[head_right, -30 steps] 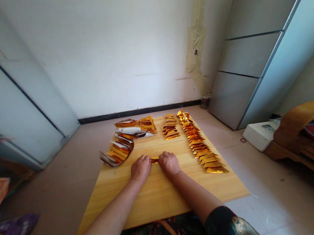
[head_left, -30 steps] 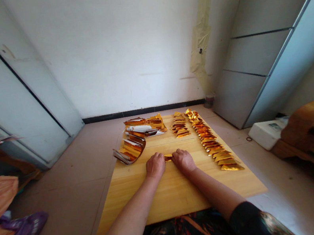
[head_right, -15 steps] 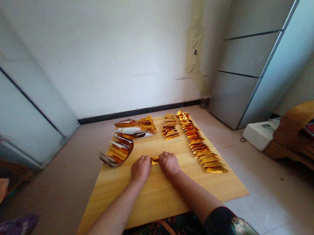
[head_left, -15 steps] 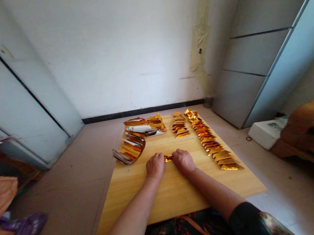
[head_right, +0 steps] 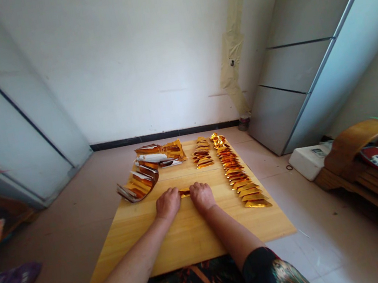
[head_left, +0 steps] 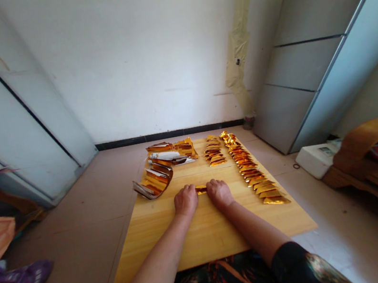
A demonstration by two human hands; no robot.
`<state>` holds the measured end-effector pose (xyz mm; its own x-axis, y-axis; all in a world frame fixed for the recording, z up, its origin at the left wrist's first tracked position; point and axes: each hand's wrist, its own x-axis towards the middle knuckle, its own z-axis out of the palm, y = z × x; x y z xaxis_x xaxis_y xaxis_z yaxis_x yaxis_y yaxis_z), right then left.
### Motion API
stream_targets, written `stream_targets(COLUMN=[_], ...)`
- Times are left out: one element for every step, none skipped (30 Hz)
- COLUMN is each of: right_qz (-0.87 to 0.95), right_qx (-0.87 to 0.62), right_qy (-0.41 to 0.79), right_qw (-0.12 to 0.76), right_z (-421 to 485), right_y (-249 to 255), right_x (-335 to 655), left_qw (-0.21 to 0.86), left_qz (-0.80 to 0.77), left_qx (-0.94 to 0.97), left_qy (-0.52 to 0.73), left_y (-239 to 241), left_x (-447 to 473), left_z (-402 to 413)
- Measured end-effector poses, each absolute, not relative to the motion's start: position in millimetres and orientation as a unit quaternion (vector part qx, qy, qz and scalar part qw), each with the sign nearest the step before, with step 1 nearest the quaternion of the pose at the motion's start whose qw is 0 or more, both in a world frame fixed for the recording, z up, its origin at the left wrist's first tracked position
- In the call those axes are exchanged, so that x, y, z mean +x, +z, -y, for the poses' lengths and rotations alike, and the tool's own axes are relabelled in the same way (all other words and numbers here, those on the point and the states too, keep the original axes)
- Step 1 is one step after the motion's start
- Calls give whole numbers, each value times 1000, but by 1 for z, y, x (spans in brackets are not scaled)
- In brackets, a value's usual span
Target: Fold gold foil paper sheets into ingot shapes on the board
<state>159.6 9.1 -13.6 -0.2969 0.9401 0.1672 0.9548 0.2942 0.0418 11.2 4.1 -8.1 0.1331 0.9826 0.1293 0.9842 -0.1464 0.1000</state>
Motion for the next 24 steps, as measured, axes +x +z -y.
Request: stream_targets(right_qz=[802, 801, 801, 800, 798, 795, 791, 786, 782, 778, 774, 772, 770, 768, 768, 768, 769, 772, 777, 783, 790, 796, 801, 804], right_qx=[-591, -592, -592, -594, -596, -599, -604, -609, -614, -619, -623, -626, -628, -629, -630, -629, -627, -622, -615, -607, -598, -588, -580, -575], right_qy=[-68, -70, -71, -72, -72, -72, -72, -72, -71, -71, -70, -68, -66, -64, -63, -62, -63, -66, -69, -74, -79, -85, -89, -93], right_qw=[55, 55, 55, 56, 58, 61, 67, 73, 79, 84, 89, 93, 95, 98, 102, 105, 109, 111, 113, 114, 115, 116, 117, 118], right_z=[-9, -10, -10, -10, -10, -10, -10, -10, -11, -11, -11, -10, -10, -10, -9, -9, -8, -8, -8, -8, -9, -10, -11, -12], right_y=[-14, -13, -13, -13, -13, -13, -13, -14, -14, -15, -15, -15, -15, -15, -14, -13, -12, -12, -11, -10, -10, -9, -9, -10], right_x=[160, 161, 161, 162, 163, 164, 165, 166, 167, 168, 169, 170, 172, 173, 174, 175, 175, 176, 177, 177, 178, 179, 180, 181], left_qw=[5, 7, 8, 8, 8, 7, 4, 1, -3, -6, -8, -8, -7, -5, -5, -4, -5, -7, -10, -13, -17, -20, -23, -25], left_qz=[653, 652, 651, 650, 650, 650, 650, 649, 649, 649, 649, 649, 649, 648, 646, 645, 643, 642, 642, 641, 641, 640, 639, 639], left_qx=[-753, -753, -754, -754, -754, -754, -753, -753, -752, -752, -752, -752, -752, -753, -754, -755, -756, -757, -758, -758, -759, -759, -760, -761], left_qy=[-83, -86, -88, -91, -95, -99, -104, -108, -111, -113, -115, -116, -117, -118, -119, -121, -121, -121, -120, -118, -115, -113, -112, -111], left_y=[-8, -9, -9, -9, -9, -9, -9, -9, -8, -8, -8, -9, -9, -9, -9, -9, -9, -8, -7, -6, -5, -3, -2, -1], left_x=[11, 12, 12, 12, 12, 13, 13, 14, 14, 15, 16, 16, 17, 17, 17, 18, 19, 19, 20, 21, 22, 24, 25, 26], left_z=[-4, -5, -5, -5, -5, -5, -5, -5, -5, -5, -5, -5, -5, -5, -5, -5, -5, -5, -5, -5, -5, -5, -5, -6])
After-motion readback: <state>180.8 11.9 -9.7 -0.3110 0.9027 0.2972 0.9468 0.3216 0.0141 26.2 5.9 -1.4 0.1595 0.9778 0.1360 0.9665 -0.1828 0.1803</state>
